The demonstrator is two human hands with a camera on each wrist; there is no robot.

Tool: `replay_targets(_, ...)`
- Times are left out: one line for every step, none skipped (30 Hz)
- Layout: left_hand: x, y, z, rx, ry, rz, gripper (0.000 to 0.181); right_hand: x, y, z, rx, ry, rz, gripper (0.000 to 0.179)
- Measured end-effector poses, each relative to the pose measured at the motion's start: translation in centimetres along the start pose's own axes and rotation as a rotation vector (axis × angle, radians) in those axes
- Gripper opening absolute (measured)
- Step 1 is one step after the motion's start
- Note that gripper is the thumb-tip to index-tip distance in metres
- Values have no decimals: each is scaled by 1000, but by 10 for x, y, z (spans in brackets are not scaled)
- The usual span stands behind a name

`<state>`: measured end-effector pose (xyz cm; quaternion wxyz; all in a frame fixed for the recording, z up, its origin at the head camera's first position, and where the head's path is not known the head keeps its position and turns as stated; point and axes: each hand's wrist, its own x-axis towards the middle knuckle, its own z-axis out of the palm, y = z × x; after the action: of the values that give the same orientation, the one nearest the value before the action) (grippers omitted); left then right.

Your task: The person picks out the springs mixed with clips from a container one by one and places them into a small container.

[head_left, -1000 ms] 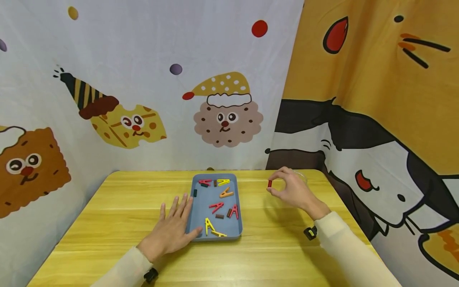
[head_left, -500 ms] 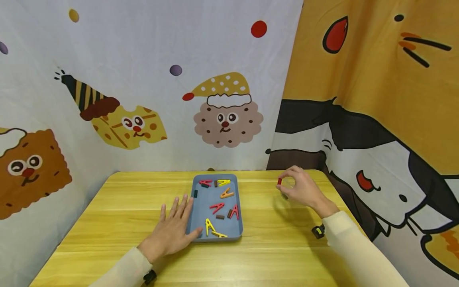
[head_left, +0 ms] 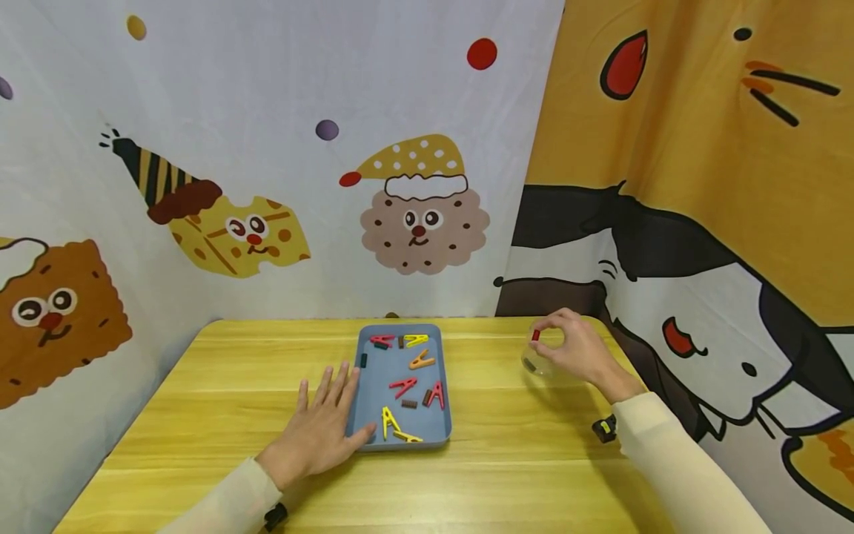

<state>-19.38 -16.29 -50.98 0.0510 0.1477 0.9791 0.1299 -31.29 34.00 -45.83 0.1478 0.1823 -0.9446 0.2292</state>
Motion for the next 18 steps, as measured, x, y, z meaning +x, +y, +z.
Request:
replay_targets(0,0,0,1,1,0,107,0,1,-1,0,1,1,29)
replay_targets(0,-1,0,0,2,-1,107,0,2,-2,1,1,2,29)
replay_targets(0,-1,0,1,3,-2,107,1,3,-3,2,1,3,29)
replay_targets(0,-1,1,1,3,-2,107,1,4,-4,0,2,3,30)
replay_targets(0,-1,1,0,3,-3,107,1,5,-5,1,1,6,30)
replay_targets(0,-1,1,0,2,-4,107,1,7,-6,2,-6,16,30)
replay_targets(0,-2,2,1,2,-4,107,1,8,-8,1,-11,22,31)
replay_targets(-1,-2,2,-2,2,-4,107,1,9,-9,-5,-12,28,31)
replay_targets(-1,-2,2,-1,2,-3,107,1,11,-10,-10,-13,36,32)
replay_targets(-1,-2,2,-1,3,-2,107,1,12,-10,-13,-12,43,33)
replay_targets(-1,-2,2,-2,4,-2,107,1,13,-11,-15,-13,49,33)
replay_targets(0,-2,2,-2,6,0,107,1,14,-12,-20,-12,55,34)
replay_targets(0,-2,2,-2,8,2,107,1,15,-12,-23,-7,56,34)
replay_targets(0,-2,2,-2,10,2,107,1,16,-13,-25,-5,62,35)
replay_targets(0,-2,2,-1,12,4,107,1,16,-13,-23,-6,67,35)
replay_targets(0,-2,2,0,13,5,107,2,17,-13,-22,-6,70,35)
replay_targets(0,-2,2,0,15,6,107,2,18,-14,-21,-9,75,35)
replay_targets(0,-2,2,2,16,7,107,2,18,-14,-20,-11,81,34)
